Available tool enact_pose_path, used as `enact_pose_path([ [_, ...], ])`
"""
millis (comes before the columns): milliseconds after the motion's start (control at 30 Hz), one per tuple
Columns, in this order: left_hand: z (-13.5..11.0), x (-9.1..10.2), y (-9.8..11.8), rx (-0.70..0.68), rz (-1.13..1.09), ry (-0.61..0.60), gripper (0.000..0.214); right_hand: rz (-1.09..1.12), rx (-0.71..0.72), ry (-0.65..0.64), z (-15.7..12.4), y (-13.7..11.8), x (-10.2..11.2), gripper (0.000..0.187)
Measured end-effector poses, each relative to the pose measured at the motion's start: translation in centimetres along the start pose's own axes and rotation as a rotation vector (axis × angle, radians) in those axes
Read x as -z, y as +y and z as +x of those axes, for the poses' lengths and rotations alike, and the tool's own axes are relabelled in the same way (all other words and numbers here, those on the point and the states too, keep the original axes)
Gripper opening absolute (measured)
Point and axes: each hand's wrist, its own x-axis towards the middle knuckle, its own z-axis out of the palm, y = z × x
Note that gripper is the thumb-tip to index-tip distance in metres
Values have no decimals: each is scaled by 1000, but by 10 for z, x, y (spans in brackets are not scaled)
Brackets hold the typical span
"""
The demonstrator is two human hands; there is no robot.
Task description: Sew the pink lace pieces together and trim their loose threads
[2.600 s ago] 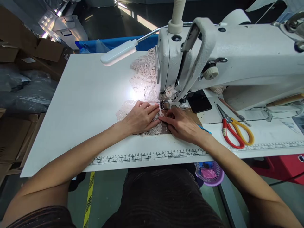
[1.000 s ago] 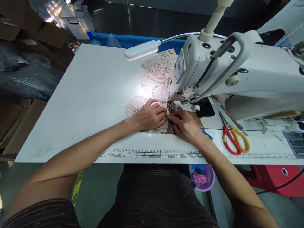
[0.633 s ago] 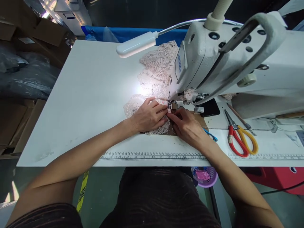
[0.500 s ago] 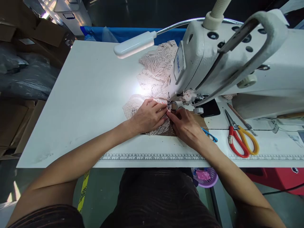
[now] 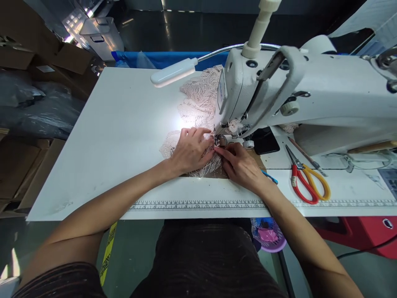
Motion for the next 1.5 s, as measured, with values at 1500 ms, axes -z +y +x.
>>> enact_pose_path([
  [1500,-17,3,-1,-430,-217,83,10,324,208,-28,-16,9,3,32],
])
